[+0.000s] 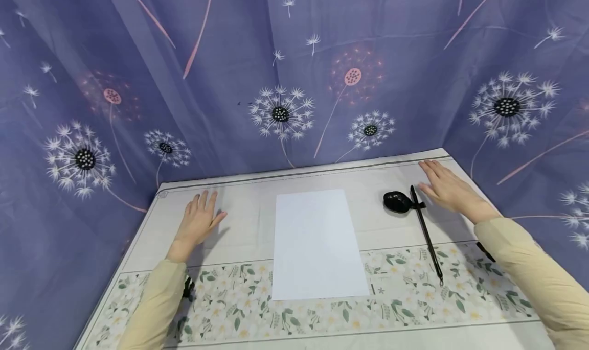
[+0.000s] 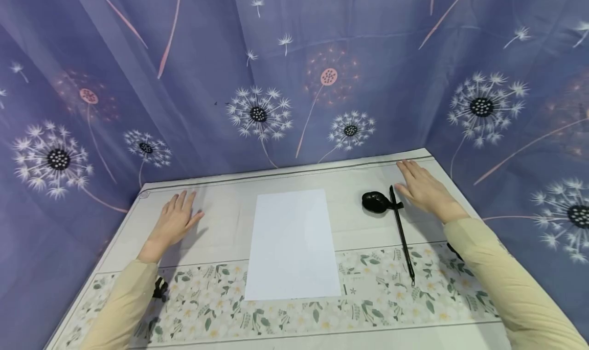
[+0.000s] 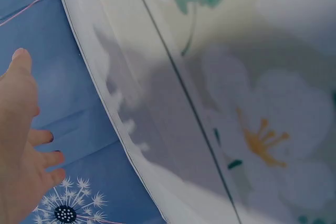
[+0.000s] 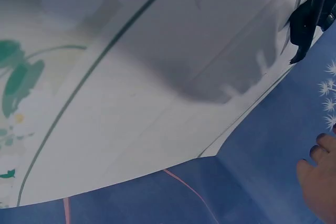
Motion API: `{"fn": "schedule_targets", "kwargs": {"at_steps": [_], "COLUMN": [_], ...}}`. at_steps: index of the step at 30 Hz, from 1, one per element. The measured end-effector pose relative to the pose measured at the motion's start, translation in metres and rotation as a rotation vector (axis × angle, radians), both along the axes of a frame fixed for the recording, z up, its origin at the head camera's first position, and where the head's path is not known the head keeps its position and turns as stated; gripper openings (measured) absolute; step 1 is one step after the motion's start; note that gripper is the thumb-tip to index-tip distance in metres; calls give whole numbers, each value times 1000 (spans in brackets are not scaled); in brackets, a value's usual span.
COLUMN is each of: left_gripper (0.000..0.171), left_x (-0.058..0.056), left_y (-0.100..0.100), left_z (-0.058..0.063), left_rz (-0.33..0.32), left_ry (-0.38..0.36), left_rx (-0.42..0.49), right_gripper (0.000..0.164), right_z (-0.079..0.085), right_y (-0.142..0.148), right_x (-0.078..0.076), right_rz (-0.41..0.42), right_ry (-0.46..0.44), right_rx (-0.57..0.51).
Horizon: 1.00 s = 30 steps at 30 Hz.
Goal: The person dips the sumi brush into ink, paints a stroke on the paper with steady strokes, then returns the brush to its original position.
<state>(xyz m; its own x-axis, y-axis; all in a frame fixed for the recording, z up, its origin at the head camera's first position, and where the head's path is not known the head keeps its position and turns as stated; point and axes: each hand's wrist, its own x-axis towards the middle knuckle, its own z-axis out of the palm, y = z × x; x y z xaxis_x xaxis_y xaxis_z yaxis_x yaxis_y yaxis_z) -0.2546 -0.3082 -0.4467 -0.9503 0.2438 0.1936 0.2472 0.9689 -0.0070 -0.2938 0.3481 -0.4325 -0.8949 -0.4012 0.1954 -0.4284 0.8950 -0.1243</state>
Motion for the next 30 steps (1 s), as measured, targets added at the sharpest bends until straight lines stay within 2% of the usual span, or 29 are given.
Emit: {"fn": "schedule_targets", "kwargs": {"at_steps": [10,13,18,30], "left_gripper": [70,69,67,64], "left_x": [-1,3,8,19], "left_y": [8,9,9,15], "left_z": [-1,-2,-4,-6], "left_rz": [-11,-18,-15,-38], "left_ry": [-37,-52,-116,-189], "left_rx": [45,64,102,124], "right_gripper": [63,61,59,49], "right_z": [2,3,4,8], "right_y": [2,1,0,-3], "right_x": [4,5,9,16], "right_rz": [13,33,76,98], "right_ry": [1,13,35,33], "right_rx": [-6,-22,-24,15]}}
